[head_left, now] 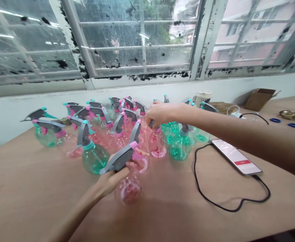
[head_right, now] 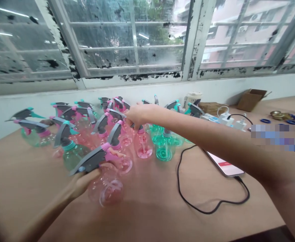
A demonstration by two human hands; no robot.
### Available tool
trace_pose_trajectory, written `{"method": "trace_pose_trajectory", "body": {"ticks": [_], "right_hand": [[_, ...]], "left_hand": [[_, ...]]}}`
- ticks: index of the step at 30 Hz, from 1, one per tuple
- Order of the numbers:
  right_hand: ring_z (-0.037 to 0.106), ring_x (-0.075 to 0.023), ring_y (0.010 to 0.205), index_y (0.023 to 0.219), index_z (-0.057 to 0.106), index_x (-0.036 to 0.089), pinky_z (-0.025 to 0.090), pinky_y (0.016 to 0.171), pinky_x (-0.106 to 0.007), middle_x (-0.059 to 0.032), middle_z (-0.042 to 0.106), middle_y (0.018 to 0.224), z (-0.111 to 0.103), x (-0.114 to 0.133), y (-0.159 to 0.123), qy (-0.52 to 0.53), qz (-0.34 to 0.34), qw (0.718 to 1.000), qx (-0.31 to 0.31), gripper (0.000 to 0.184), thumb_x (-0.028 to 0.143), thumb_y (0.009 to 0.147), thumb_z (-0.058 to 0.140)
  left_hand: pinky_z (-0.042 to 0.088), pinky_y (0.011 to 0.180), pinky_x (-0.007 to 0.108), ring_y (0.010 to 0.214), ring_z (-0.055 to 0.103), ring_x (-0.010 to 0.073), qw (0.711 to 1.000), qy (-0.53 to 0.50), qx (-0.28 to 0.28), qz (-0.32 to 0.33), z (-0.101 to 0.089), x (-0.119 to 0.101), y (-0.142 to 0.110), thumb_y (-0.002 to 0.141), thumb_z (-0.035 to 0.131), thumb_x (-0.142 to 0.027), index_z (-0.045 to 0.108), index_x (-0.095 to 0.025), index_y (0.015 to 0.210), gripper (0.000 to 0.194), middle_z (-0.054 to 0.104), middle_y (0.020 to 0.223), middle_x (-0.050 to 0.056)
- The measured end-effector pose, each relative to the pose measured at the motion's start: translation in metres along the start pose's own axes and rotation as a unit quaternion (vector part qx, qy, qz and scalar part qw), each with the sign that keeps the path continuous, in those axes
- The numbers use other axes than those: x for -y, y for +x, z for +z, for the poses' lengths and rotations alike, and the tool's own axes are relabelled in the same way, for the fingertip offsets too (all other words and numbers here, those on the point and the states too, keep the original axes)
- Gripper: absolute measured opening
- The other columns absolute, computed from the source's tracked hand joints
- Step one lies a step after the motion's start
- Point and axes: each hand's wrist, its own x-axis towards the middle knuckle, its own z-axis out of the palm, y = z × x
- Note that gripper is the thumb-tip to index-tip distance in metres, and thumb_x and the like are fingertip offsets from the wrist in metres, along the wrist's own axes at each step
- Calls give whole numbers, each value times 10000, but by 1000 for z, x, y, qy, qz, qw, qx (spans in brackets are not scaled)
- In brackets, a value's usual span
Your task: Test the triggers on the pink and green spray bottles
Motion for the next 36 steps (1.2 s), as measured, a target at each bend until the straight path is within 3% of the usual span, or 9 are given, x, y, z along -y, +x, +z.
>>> {"method": "trace_pose_trajectory", "body": {"ticks": [4,10,17,22,25,29,33,36], "right_hand": [[609,-231,969,952,762,238,316,904,-400,-22,752,977,7,-1,0,16,1,1000,-23,180,196,780,731],[629,-241,941,1002,763,226,248,992,-465,-18,760,932,14,-14,-5,15,24,999,-21,221,208,784,735],[627,-252,995,1089,725,232,200,1040,-480,-37,752,1006,18,-18,-12,19,38,998,-38,324,232,766,751],[590,-282,1090,1178,665,213,209,1042,-498,-69,719,1061,17,-16,-28,39,25,996,-71,404,344,799,714],[575,-286,1094,1233,621,201,264,1016,-484,-90,692,1089,12,-10,-36,70,10,991,-112,433,357,833,678],[553,-272,1102,1383,498,209,395,902,-371,-139,599,1237,5,1,-31,112,-17,979,-168,564,364,864,657],[572,-244,1060,1165,682,212,419,855,-334,-117,642,1147,4,7,-15,90,-46,981,-168,371,452,890,616],[603,-249,997,1075,719,180,429,819,-346,-127,669,1076,6,10,-8,71,-23,982,-172,397,507,890,590]], "left_hand": [[504,878,383,898,662,278,999,-16,-50,-1,7,0,18,722,528,-406,715,-235,844,281,741,792,29],[490,901,402,949,666,301,999,-34,5,6,12,-12,39,719,498,-390,704,-174,985,400,762,912,70],[467,955,402,993,668,301,999,-40,6,18,12,-17,50,709,500,-328,726,-193,895,322,763,911,61],[523,806,370,839,676,277,999,-34,10,4,14,-11,40,712,491,-373,730,-171,887,358,754,861,70],[523,770,352,814,666,265,999,-33,7,8,14,-14,34,712,491,-376,733,-162,880,364,750,839,72],[524,768,351,809,672,261,999,-35,11,28,15,-29,29,708,500,-305,737,-187,879,315,752,850,55],[521,808,345,806,675,243,996,-61,41,56,18,-42,25,708,484,-273,713,-188,903,312,745,843,49],[515,808,351,792,656,234,996,-58,35,50,22,-44,22,695,481,-281,688,-186,865,284,731,847,48]]}}
